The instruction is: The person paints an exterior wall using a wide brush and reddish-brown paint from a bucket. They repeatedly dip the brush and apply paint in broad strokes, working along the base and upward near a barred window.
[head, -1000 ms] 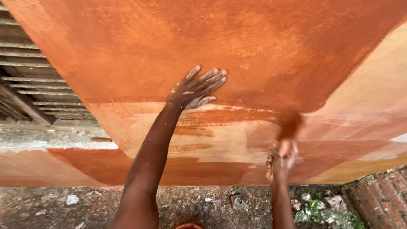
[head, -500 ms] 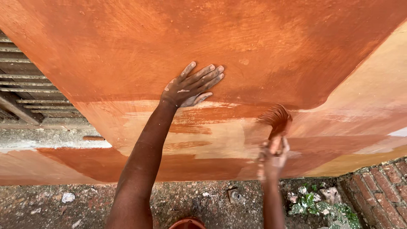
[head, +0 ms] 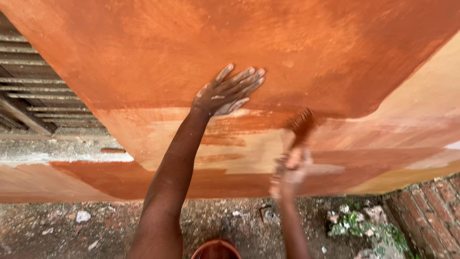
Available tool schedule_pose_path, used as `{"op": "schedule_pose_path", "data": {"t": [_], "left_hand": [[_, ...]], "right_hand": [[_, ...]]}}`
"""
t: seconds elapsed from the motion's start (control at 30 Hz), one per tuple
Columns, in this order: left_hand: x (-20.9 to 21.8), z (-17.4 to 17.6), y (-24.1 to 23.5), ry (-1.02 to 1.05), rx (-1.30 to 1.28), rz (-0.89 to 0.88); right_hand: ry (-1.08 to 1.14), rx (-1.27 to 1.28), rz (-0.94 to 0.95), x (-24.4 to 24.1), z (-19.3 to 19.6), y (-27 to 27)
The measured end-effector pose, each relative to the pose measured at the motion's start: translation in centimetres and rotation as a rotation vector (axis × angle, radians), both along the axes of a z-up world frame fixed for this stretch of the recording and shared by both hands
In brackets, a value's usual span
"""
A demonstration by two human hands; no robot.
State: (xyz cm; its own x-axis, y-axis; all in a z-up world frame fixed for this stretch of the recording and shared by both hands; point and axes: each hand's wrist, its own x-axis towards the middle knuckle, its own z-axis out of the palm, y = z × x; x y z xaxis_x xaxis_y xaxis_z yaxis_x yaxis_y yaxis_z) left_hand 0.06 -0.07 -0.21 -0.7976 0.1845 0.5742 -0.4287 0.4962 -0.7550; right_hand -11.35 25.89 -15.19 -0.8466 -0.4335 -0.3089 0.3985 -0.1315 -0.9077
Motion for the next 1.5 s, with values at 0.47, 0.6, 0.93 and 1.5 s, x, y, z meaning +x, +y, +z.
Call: {"op": "schedule_pose_path", "data": {"t": [0.47,0.6,0.93,1.5], "left_hand": [[9.7,3.2,-2.3,-0.168,0.071,-0.040],[13.7,4.3,-4.8,-0.133,-0.082,0.027],[17.1,3.6,-9.2,-0.132,0.096,-0.041],[16.6,2.8,-10.0,-0.039,-0.022,-0.094]], "right_hand": [[0.118,-0.123,-0.154,3.0,1.9,-0.1],[0.141,-0.094,0.111,7.7,3.5,-3.4],[0.198,0.062,-0.192,12.4,7.0,-5.0],[0.222,0.194,0.291,14.3,-2.4,-8.6]]}}
